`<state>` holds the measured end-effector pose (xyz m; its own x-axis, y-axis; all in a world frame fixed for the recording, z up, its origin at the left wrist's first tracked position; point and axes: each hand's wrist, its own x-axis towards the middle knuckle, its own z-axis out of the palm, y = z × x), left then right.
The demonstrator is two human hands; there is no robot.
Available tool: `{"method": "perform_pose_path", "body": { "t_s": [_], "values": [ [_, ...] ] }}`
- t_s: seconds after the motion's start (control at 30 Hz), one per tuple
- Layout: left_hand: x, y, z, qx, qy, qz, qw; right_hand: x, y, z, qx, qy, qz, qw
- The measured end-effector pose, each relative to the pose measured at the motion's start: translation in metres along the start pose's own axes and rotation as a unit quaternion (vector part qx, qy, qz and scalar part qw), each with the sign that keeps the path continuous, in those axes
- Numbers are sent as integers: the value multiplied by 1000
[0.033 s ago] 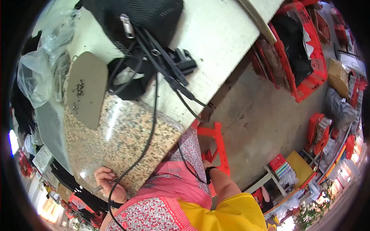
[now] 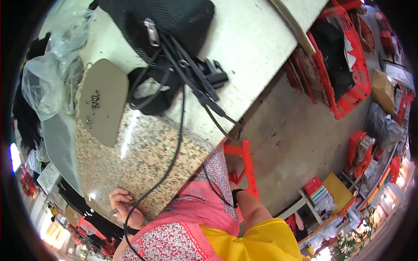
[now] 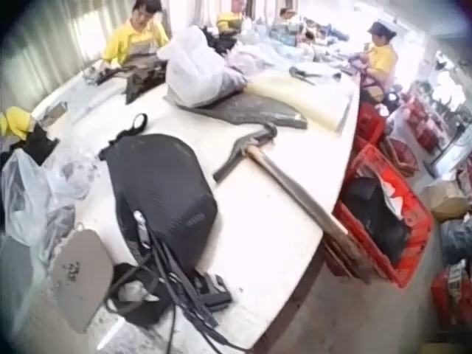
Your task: The worker attaches metallic rivets and small hardware eyelets onto pre-cut leather lining panels for footwear manufacturing.
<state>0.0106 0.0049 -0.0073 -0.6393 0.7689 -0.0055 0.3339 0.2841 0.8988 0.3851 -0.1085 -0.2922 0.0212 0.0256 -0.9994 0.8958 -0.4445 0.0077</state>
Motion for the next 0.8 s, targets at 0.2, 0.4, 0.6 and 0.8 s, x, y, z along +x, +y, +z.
{"method": "perform_pose_path", "body": {
  "t_s": [0.2, 0.4, 0.6, 0.8],
  "values": [
    [2, 10, -33, 63, -5, 11, 998, -24, -53, -42, 49, 46, -29, 997],
    [-2, 18, -19, 22, 14, 19, 999, -24, -62, -90, 67, 118, -90, 987],
    [1, 17, -23, -49, 22, 25, 998, 16, -113, -182, 112, 166, -199, 959],
    [9, 45, -39, -275, 134, -84, 948, -87, -170, -283, 227, 404, -518, 719]
  ]
}}
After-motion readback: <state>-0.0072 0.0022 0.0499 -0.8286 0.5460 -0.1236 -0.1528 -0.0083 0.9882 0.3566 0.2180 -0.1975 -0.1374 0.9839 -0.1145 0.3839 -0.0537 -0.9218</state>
